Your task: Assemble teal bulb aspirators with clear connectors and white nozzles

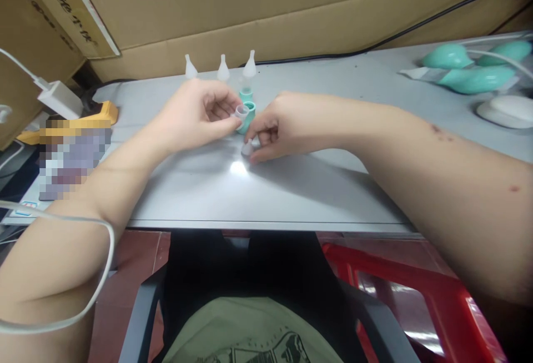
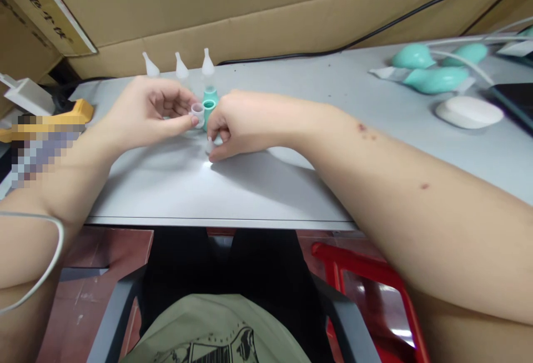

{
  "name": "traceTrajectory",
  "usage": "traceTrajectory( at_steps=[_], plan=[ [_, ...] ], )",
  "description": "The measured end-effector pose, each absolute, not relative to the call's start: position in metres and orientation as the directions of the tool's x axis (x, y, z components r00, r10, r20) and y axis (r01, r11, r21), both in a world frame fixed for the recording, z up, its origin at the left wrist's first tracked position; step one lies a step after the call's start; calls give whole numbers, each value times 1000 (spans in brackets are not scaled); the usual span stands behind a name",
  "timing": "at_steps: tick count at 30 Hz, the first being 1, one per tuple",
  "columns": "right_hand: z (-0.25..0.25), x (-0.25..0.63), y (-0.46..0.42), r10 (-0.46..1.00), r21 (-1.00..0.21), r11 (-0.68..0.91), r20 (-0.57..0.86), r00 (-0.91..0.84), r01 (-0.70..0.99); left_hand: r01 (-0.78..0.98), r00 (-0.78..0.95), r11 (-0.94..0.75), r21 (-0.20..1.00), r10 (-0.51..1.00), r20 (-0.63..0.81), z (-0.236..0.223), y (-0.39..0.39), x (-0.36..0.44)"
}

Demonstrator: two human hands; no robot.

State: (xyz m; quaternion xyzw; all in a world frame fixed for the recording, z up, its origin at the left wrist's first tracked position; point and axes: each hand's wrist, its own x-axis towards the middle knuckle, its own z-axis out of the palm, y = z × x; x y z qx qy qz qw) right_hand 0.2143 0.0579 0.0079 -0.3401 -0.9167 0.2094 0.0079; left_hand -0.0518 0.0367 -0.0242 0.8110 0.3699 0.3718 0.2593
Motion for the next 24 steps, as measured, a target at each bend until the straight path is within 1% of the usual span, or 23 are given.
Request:
traceTrajectory(
  at_steps=[2, 5, 8, 10, 13, 16, 20, 24],
  plan=[
    [11, 224, 63, 644, -449, 654, -92, -760, 609, 400, 472, -596, 696, 785, 401, -28, 38, -52],
    [17, 238, 68, 658, -594, 631, 68, -750, 499, 401, 483, -602, 690, 779, 399, -27, 35, -52],
    [18, 241, 69, 694, -691, 604, 212, -688, 397, 407, 465, -605, 685, 782, 415, -22, 28, -49],
    [13, 238, 68, 704, -740, 582, 252, -664, 337, 395, 455, -609, 688, 780, 429, -19, 25, -47],
    [2, 232, 70, 674, -801, 558, 283, -682, 219, 385, 460, -599, 702, 784, 417, -19, 24, -45],
    [-4, 229, 72, 646, -793, 580, 308, -699, 186, 426, 464, -580, 694, 799, 383, -22, 25, -43],
    [-2, 230, 69, 621, -718, 650, 315, -718, 248, 500, 480, -566, 655, 811, 334, -24, 25, -41],
    [-5, 231, 71, 588, -644, 709, 315, -745, 288, 529, 483, -553, 644, 820, 307, -23, 23, -39]
  ],
)
